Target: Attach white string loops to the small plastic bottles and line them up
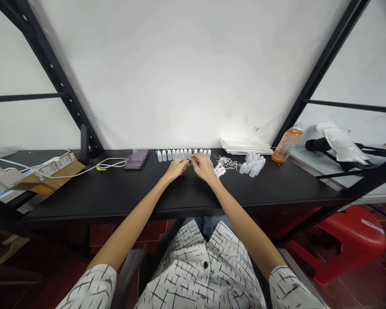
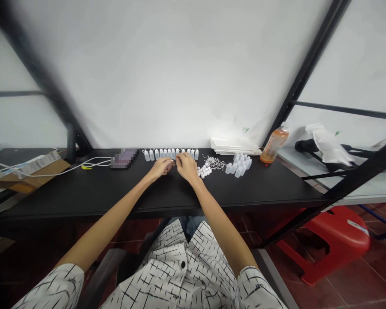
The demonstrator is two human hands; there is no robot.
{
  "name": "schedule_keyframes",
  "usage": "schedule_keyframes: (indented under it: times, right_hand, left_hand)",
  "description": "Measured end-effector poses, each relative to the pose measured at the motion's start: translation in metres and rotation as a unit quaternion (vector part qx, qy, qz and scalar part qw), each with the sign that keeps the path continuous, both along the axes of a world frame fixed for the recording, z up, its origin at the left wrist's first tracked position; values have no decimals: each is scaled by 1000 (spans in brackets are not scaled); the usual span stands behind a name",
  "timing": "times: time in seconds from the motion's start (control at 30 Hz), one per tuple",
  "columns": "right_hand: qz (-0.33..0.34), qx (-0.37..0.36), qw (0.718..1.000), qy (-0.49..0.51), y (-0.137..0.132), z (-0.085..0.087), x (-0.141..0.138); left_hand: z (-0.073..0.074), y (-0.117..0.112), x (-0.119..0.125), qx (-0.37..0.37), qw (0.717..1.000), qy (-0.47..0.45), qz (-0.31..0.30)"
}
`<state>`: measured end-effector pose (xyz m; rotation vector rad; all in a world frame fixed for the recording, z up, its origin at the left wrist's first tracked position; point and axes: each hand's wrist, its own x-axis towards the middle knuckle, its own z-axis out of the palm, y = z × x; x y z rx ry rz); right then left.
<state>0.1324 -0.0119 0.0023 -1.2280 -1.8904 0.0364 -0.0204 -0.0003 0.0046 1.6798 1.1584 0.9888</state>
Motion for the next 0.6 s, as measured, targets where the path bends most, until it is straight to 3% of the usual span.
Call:
schedule_keyframes:
  times: [0.4,0.6]
  right_hand:
    - [-8,28,1000,8,-1,-1,0]
    - [-49,37,998,31,-2,3,1]
  left_hand:
    - [-8,8,-3,60,995,70,-27]
    - [-5,4,-3,173,977,125,-13]
